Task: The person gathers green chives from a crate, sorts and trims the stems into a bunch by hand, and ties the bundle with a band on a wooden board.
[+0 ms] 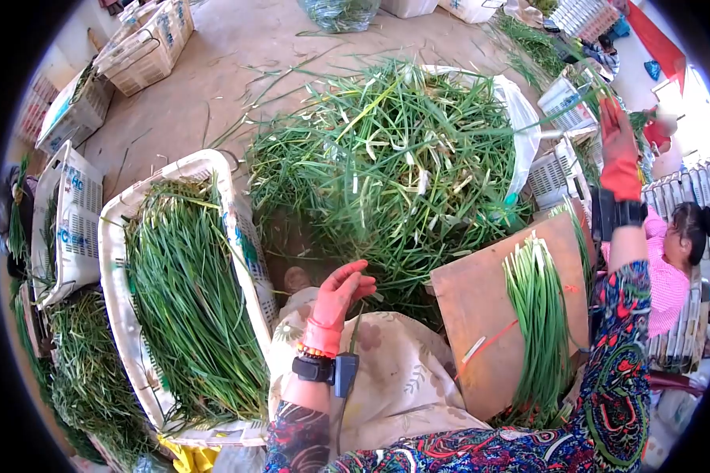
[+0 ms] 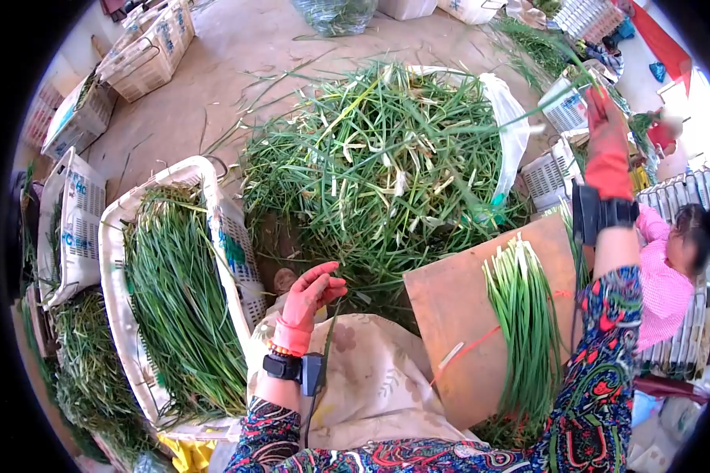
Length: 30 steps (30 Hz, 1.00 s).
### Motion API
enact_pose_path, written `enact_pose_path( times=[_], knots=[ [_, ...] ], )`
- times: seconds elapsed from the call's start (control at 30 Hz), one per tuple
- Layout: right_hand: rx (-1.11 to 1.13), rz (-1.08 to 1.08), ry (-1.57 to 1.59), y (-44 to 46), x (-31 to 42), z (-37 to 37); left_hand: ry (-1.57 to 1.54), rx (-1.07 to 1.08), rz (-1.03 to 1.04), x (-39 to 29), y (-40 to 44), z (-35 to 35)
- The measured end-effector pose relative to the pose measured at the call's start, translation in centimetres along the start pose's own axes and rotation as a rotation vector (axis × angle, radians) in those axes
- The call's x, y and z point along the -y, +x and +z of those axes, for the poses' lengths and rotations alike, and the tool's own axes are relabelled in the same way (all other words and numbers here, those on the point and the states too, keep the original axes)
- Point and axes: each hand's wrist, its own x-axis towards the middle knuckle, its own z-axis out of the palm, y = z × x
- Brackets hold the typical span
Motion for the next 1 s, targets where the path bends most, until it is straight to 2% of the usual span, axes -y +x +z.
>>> enact_pose_path(
  times=[0.03,0.07,0.1,0.13,0.17,0.2,0.23,0.27,0.33,0.4,0.43,0.47,0.53,0.6,0.67,0.73,0.77,0.8,0.87,0.93,1.0],
  knots=[
    [-0.035,0.000,0.172,-0.4,-0.1,-0.9,0.013,0.020,0.002,0.0,-0.1,0.2],
    [-0.136,0.114,0.206,-3.1,-0.3,1.2,0.029,0.038,0.005,-0.2,-0.2,0.4],
    [0.132,0.175,0.100,-6.2,-1.6,2.6,0.048,0.052,0.008,-0.6,-0.4,0.6],
    [0.218,0.261,-0.062,-10.1,-2.7,4.4,0.076,0.084,0.037,-1.0,-0.9,1.2],
    [0.488,0.328,-0.001,-13.9,-4.5,5.6,0.103,0.114,0.064,-1.7,-1.7,2.4],
    [0.530,0.375,-0.351,-17.9,-5.1,8.0,0.133,0.143,0.091,-2.3,-2.2,3.4],
    [0.894,-0.272,-0.895,-21.0,-6.7,8.9,0.262,0.234,0.199,-2.5,-2.3,3.9],
    [1.039,-0.486,-0.790,-24.3,-6.5,11.2,0.284,0.235,0.237,-2.6,-2.4,4.7],
    [0.834,0.576,-0.382,-30.6,-8.3,14.0,0.182,0.210,0.251,-2.6,-2.3,5.5],
    [1.168,0.949,-0.302,-31.1,-8.9,15.7,-0.054,0.092,0.186,-3.0,-1.8,4.7],
    [1.336,0.867,-0.510,-29.9,-9.2,16.5,-0.084,0.023,0.236,-3.2,-1.7,3.7],
    [1.408,0.451,-0.459,-28.6,-12.4,16.1,-0.116,-0.046,0.284,-3.2,-1.3,2.4],
    [1.029,0.130,-0.570,-26.2,-18.2,18.1,-0.320,-0.095,0.279,-2.8,-0.8,0.6],
    [0.955,-0.075,-0.999,-22.4,-17.7,21.7,-0.330,-0.144,0.208,-1.9,-0.1,-0.6],
    [0.917,0.042,-0.866,-18.8,-22.3,23.3,-0.398,-0.174,0.138,-1.5,0.7,-1.4],
    [1.020,-0.435,-1.494,-15.8,-25.4,25.2,-0.398,-0.180,0.111,-2.8,0.7,-1.1],
    [0.916,-0.489,-1.729,-15.2,-28.7,25.6,-0.423,-0.189,0.083,-3.2,1.1,-1.4],
    [0.916,-0.714,-1.983,-14.2,-32.2,25.2,-0.420,-0.200,0.069,-3.6,1.4,-1.6],
    [0.946,-0.643,-1.671,-14.2,-33.6,25.7,-0.412,-0.223,0.029,-4.2,1.4,-1.8],
    [1.016,-0.905,-1.747,-14.2,-34.6,25.7,-0.396,-0.231,0.008,-4.6,1.7,-1.6],
    [1.156,-0.817,-1.733,-13.2,-34.8,25.3,-0.372,-0.237,-0.001,-5.0,1.9,-1.5]
  ],
)
